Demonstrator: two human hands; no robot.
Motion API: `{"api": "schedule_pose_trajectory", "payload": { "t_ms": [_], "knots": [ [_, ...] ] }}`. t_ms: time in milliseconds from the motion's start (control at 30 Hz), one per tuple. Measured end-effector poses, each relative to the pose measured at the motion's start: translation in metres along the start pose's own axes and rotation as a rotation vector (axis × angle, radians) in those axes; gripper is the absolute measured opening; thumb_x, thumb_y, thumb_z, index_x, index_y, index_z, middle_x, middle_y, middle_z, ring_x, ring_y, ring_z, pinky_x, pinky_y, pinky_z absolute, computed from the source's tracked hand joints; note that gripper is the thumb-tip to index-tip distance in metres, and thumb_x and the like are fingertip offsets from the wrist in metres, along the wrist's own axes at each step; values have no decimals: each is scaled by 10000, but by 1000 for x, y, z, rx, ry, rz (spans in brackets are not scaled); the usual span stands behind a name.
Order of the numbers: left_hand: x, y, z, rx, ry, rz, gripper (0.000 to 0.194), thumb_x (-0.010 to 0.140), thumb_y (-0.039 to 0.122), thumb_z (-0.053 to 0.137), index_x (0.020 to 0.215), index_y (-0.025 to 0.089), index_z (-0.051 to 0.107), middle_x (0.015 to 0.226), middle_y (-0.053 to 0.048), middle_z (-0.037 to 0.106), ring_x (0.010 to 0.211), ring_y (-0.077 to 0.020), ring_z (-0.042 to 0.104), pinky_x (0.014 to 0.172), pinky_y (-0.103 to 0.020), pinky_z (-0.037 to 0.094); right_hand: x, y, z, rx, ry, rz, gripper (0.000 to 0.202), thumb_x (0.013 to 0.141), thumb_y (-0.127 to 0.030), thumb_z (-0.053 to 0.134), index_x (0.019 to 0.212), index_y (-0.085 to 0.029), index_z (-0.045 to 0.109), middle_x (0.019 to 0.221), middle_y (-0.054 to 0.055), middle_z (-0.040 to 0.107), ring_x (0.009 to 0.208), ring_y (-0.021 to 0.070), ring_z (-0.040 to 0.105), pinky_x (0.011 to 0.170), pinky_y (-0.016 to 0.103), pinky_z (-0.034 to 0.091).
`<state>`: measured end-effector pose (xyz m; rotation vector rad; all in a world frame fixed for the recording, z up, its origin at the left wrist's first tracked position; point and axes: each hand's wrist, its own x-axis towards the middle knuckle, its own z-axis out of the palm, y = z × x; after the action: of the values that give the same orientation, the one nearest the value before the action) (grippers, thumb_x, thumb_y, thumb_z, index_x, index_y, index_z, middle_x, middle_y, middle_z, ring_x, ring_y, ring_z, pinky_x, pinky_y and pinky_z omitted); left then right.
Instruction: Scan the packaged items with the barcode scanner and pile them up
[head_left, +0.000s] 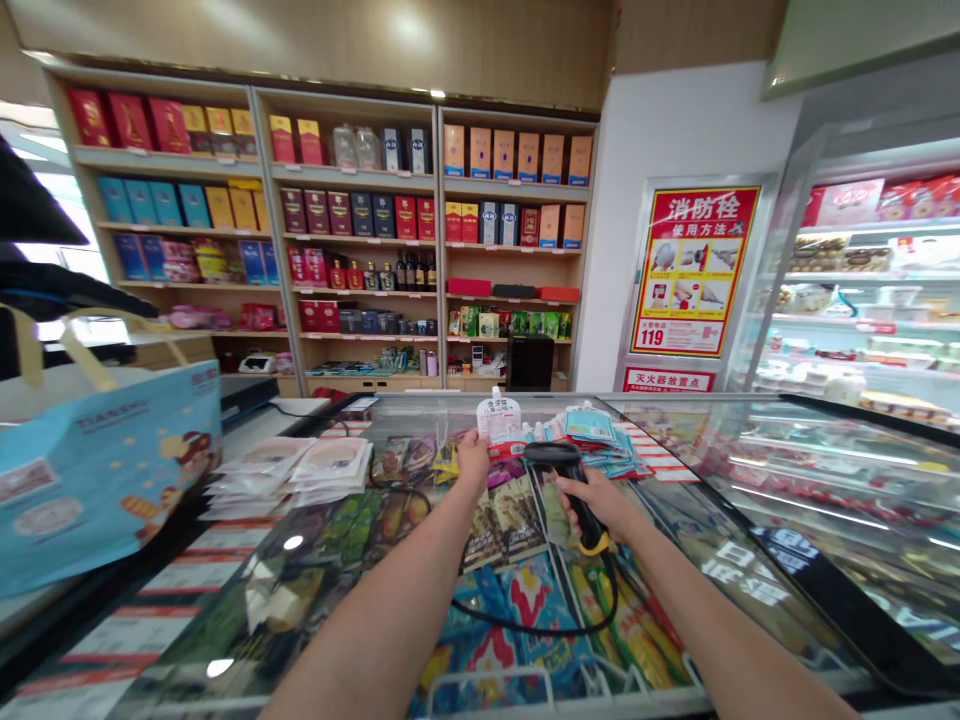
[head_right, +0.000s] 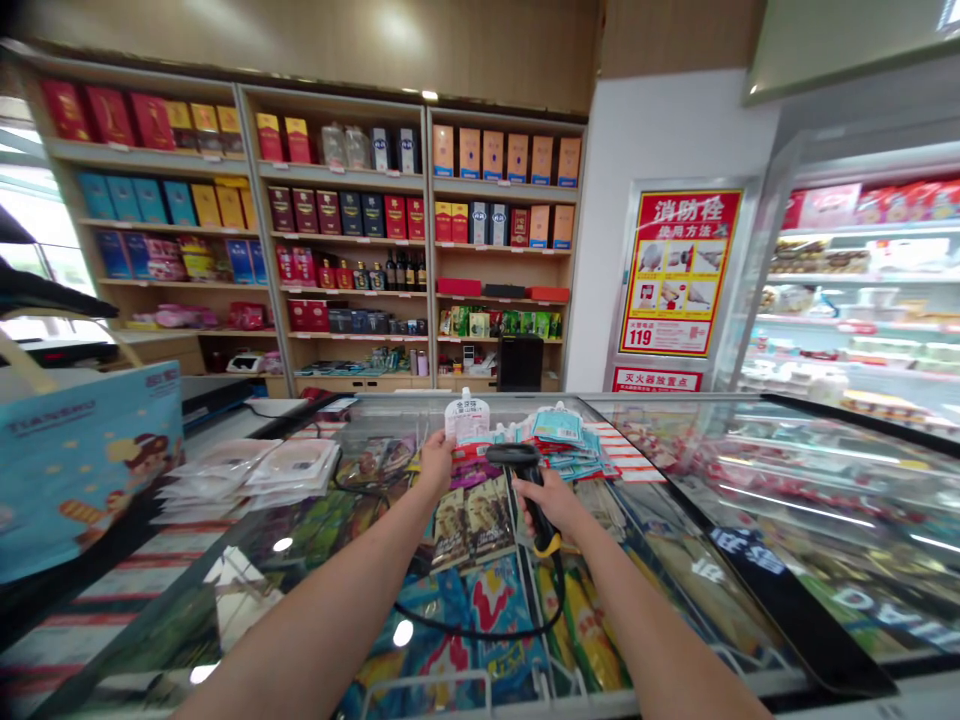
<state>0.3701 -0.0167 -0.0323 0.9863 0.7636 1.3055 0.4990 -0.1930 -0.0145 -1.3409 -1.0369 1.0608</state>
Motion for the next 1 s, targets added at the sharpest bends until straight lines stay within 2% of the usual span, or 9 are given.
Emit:
{"api": "schedule_pose_trajectory", "payload": {
  "t_ms": [233,300,367,467,633,833,1000],
  "knots": [
    [-10,13,2,-51,78,-106,174,777,47,495,891,142,585,598,24,602,430,-88,553,483,-220,503,-3,-2,9,52,-15,-11,336,672,-425,700,792,-198,482,535,-68,538,385,82,487,369,211,428],
    [-14,23,-6,-50,73,-133,176,764,53,532,901,144,595,625,15,616,448,-91,566,504,-232,515,-3,-4,16,105,-25,-18,333,672,-420,705,796,-197,491,539,-64,543,390,86,494,368,212,429],
    [-20,36,-21,-25,37,-145,171,747,63,567,894,141,605,652,1,634,470,-98,580,515,-242,521,-4,-7,26,143,-41,-24,337,671,-428,707,795,-194,498,530,-61,543,381,86,488,364,216,431],
    [-32,58,-58,61,-6,-142,165,743,66,551,883,131,608,634,-7,632,468,-108,574,508,-255,521,-6,-13,48,155,-99,-29,336,681,-439,704,767,-189,497,512,-57,543,369,82,476,359,218,434],
    [-66,101,-142,182,-32,-124,176,730,105,581,894,142,629,638,-8,635,501,-112,584,517,-235,514,-16,-25,104,123,-269,4,358,678,-469,695,690,-182,480,483,-48,529,361,79,472,355,213,424],
    [-103,148,-240,299,84,-108,191,716,166,634,906,153,615,619,0,619,475,-111,568,473,-218,485,-20,-36,181,67,-441,-28,397,627,-464,717,779,-191,471,520,-58,553,368,83,480,354,213,418],
    [-113,169,-301,500,230,-117,102,748,120,534,827,161,585,552,13,575,456,-124,547,472,-235,476,-11,-38,231,-39,-536,0,361,662,-407,704,814,-194,455,517,-56,556,377,91,500,371,207,416]
  ]
}}
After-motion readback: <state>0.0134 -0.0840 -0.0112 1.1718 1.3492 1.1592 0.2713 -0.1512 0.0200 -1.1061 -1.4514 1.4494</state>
